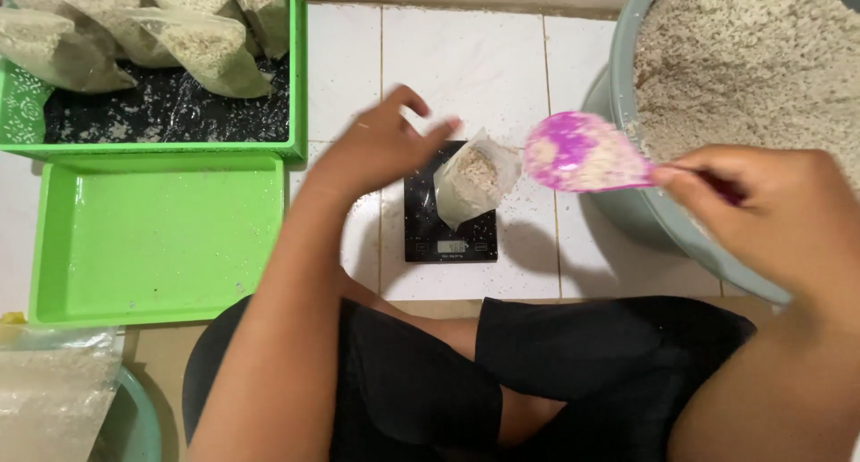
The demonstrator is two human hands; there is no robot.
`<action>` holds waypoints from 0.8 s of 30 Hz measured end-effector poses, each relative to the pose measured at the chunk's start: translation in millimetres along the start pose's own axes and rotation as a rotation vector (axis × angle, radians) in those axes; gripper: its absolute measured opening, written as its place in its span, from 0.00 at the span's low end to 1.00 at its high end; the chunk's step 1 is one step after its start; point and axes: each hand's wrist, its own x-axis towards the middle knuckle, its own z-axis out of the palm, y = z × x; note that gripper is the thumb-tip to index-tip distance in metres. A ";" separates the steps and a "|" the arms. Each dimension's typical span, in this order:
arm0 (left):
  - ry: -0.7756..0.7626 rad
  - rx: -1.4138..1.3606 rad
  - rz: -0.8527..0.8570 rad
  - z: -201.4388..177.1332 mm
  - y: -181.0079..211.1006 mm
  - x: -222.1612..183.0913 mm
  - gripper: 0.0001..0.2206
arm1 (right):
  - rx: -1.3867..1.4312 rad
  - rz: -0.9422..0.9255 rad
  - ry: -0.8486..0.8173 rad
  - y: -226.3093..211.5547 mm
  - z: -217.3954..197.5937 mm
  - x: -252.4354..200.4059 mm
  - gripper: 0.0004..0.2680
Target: The person scoops rice from a large basin into small plastic bags placed on a digital scale. They adjust the amount to reach a target weight, then fold and place the filled bags into a green tray. The process repeats for multiple bags.
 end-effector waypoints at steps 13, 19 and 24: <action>0.145 0.167 -0.230 -8.6 -27.1 24.4 0.26 | -0.108 0.676 0.026 197.8 68.4 32.6 0.09; 0.114 0.255 -0.269 -1.3 -33.6 30.0 0.28 | -0.033 0.563 -0.231 186.6 93.6 62.3 0.09; 0.119 0.282 -0.162 2.1 -46.7 42.7 0.32 | 0.171 0.405 -0.132 200.8 95.1 43.4 0.11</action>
